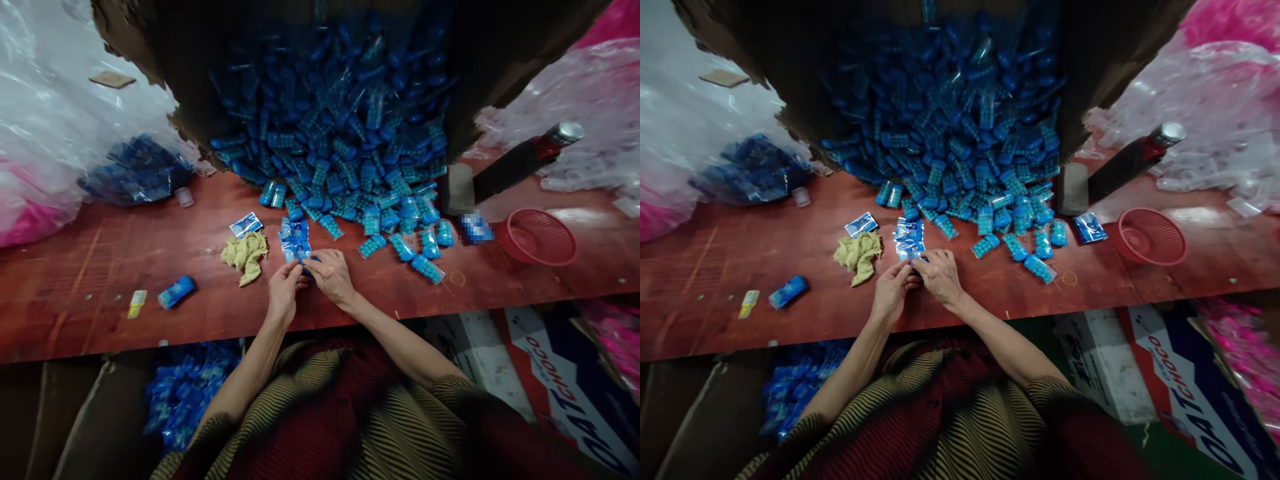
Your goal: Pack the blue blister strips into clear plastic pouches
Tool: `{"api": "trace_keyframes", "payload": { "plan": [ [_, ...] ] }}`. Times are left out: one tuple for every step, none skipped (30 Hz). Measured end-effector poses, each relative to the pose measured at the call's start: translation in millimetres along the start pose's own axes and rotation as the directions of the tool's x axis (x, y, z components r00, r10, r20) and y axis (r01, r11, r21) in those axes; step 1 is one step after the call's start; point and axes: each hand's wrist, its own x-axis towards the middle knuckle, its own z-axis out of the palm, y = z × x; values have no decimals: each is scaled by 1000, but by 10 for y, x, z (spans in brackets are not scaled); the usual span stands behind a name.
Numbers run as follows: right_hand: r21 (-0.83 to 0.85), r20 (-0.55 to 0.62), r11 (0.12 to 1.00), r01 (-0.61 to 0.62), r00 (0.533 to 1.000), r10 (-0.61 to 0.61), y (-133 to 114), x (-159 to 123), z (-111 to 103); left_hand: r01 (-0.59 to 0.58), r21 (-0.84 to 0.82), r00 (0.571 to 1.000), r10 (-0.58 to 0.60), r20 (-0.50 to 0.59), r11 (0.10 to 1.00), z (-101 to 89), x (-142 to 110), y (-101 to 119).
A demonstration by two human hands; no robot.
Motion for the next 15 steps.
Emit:
{"api": "trace_keyframes", "payload": {
  "plan": [
    [-12, 10, 999, -32, 999, 32, -1, -7, -11, 9, -11, 1000, -9, -10, 1000, 11, 32, 13],
    [-32, 21, 997, -63, 998, 64, 6, -12, -17, 0, -1, 999, 0, -36, 1000, 8, 59, 26],
    [-61, 36, 995, -85, 996, 87, 18, -17, -21, -28, 25, 997, 30, -70, 999, -6, 79, 35],
    [-91, 61, 991, -93, 993, 98, 33, -24, -22, -67, 62, 992, 73, -101, 996, -29, 90, 40],
    [-120, 89, 989, -91, 991, 102, 50, -34, -22, -104, 104, 986, 116, -120, 989, -56, 90, 40],
    [-142, 112, 986, -87, 988, 103, 66, -48, -21, -132, 145, 981, 150, -126, 981, -83, 80, 34],
    [-155, 127, 984, -85, 986, 105, 83, -64, -22, -148, 183, 977, 172, -123, 972, -105, 61, 23],
    [-156, 131, 984, -88, 985, 109, 100, -81, -27, -154, 216, 977, 181, -110, 964, -122, 37, 10],
    [-145, 123, 985, -97, 986, 115, 118, -98, -36, -156, 243, 979, 183, -91, 957, -132, 10, -5],
    [-127, 105, 986, -110, 987, 124, 138, -113, -50, -162, 266, 980, 187, -73, 950, -135, -15, -18],
    [-110, 81, 986, -126, 988, 135, 157, -125, -68, -176, 288, 978, 201, -58, 941, -135, -36, -28],
    [-101, 61, 985, -139, 988, 145, 176, -135, -87, -202, 311, 972, 228, -49, 929, -132, -52, -35],
    [-107, 50, 983, -148, 987, 154, 192, -143, -103, -235, 337, 963, 265, -46, 912, -129, -60, -40],
    [-125, 49, 980, -152, 986, 159, 204, -148, -114, -271, 365, 951, 306, -40, 891, -127, -63, -43],
    [-150, 57, 978, -148, 986, 158, 212, -153, -116, -307, 393, 938, 346, -31, 867, -127, -61, -47]
  ]
}}
